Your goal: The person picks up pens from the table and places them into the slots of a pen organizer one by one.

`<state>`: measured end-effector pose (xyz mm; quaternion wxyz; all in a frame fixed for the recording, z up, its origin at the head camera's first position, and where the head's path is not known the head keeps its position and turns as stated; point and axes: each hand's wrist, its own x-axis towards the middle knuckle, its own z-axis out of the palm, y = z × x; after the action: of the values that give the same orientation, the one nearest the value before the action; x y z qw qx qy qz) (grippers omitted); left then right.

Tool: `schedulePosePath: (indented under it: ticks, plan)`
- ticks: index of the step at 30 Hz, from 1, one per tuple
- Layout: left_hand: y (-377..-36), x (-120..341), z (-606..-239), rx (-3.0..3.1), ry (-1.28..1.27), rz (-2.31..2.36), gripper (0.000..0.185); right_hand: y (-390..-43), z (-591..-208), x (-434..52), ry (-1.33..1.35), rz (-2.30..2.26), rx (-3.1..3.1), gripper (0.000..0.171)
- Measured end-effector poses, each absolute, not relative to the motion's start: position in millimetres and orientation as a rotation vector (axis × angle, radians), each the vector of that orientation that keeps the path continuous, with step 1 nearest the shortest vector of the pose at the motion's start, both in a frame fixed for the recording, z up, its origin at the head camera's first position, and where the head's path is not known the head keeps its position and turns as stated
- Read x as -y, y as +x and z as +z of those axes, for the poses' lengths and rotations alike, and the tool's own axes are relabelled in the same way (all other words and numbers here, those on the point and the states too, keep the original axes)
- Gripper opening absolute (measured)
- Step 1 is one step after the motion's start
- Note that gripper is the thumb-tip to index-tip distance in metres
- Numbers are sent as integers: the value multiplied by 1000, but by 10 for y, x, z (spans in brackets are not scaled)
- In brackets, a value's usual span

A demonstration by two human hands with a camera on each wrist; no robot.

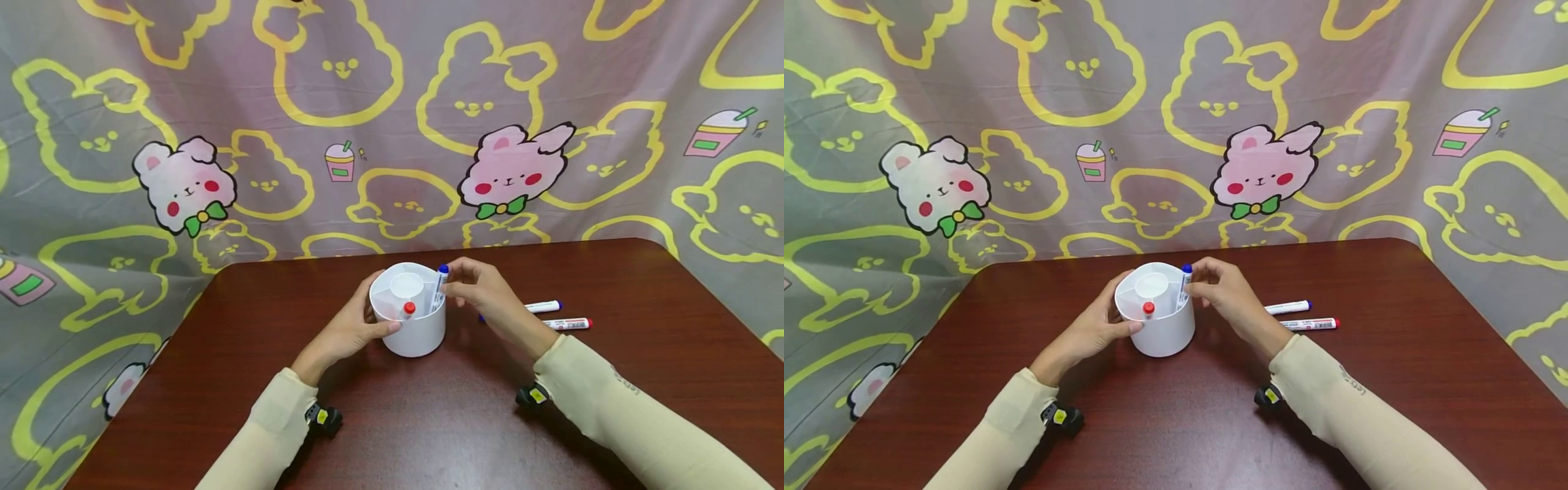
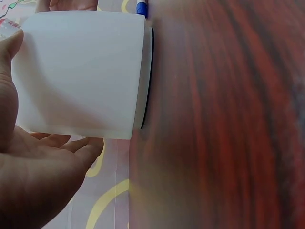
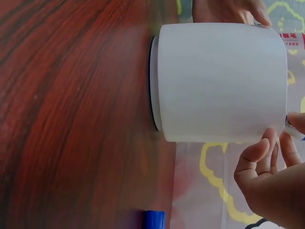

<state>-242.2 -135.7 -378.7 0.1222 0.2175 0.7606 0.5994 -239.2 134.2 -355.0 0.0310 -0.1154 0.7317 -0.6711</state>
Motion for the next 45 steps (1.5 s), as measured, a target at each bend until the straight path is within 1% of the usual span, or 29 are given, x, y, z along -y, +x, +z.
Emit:
schedulePosePath:
  ticks: [9, 19, 25, 31, 36, 45]
  plan:
    - [-2418, 1307, -3783, -2284, 635, 1716, 105, -2319, -3524, -1519, -344, -1920, -2353, 32]
    - [-2434, 1300, -3806, -2334, 607, 1703, 113, -2283, -3481, -1889, -286, -1882, -2381, 30]
    - [-2435, 1315, -3802, -2346, 600, 1693, 108, -2273, -3492, -2159, -290, -1832, -2422, 38]
    - [-2441, 1330, -3791, -2305, 633, 1721, 98, -2274, -3531, -2442, -287, -1808, -2450, 36]
    - [-2447, 1344, -3794, -2253, 648, 1761, 94, -2251, -3552, -2624, -265, -1738, -2519, 35]
    - [-2451, 1391, -3792, -2220, 645, 1792, 89, -2217, -3611, -2837, -244, -1539, -2675, 42]
